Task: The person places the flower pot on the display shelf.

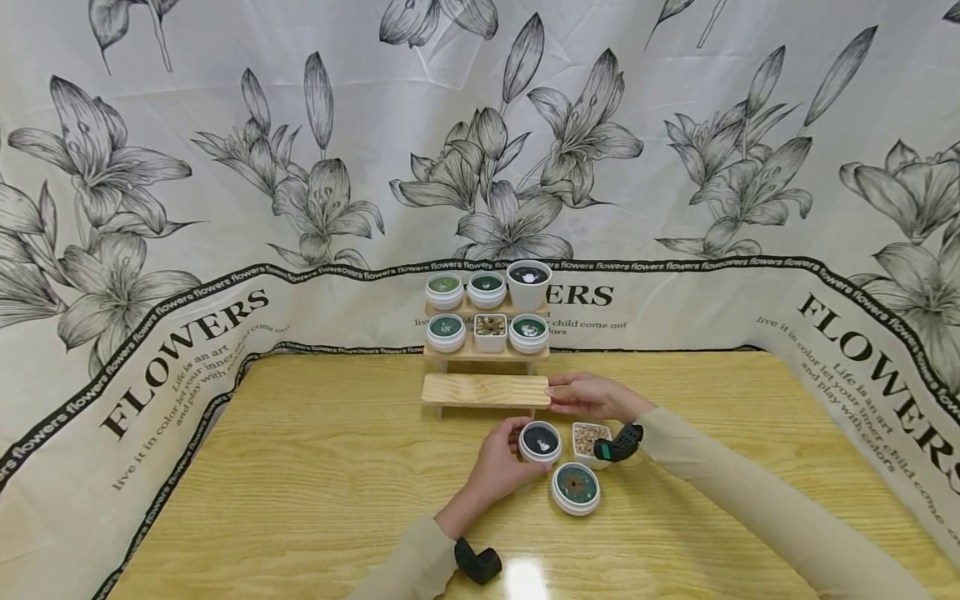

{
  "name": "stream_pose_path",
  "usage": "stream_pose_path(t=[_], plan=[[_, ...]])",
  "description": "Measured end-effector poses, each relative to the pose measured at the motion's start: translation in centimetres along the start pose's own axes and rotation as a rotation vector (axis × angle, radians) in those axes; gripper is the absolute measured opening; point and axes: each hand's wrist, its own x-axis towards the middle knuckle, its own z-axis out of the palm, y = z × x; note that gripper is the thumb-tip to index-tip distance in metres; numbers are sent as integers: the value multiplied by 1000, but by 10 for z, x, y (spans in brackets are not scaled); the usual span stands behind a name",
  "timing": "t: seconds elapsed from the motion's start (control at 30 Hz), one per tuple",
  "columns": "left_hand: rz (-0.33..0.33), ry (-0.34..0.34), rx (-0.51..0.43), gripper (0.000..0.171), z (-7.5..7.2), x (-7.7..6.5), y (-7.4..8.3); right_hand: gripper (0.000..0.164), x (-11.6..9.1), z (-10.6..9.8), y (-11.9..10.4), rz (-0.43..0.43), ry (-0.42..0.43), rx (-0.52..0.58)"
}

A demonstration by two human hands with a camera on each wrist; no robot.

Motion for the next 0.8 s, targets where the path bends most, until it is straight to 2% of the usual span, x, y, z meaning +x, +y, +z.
stream_pose_path(t=[0.47,0.8], plan=[[-16,83,-7,63,-1,-6,-2,56,3,1,1,-3,-6,35],[-19,99,-49,63,-10,-7,2,58,-1,-2,1,12,-10,32]])
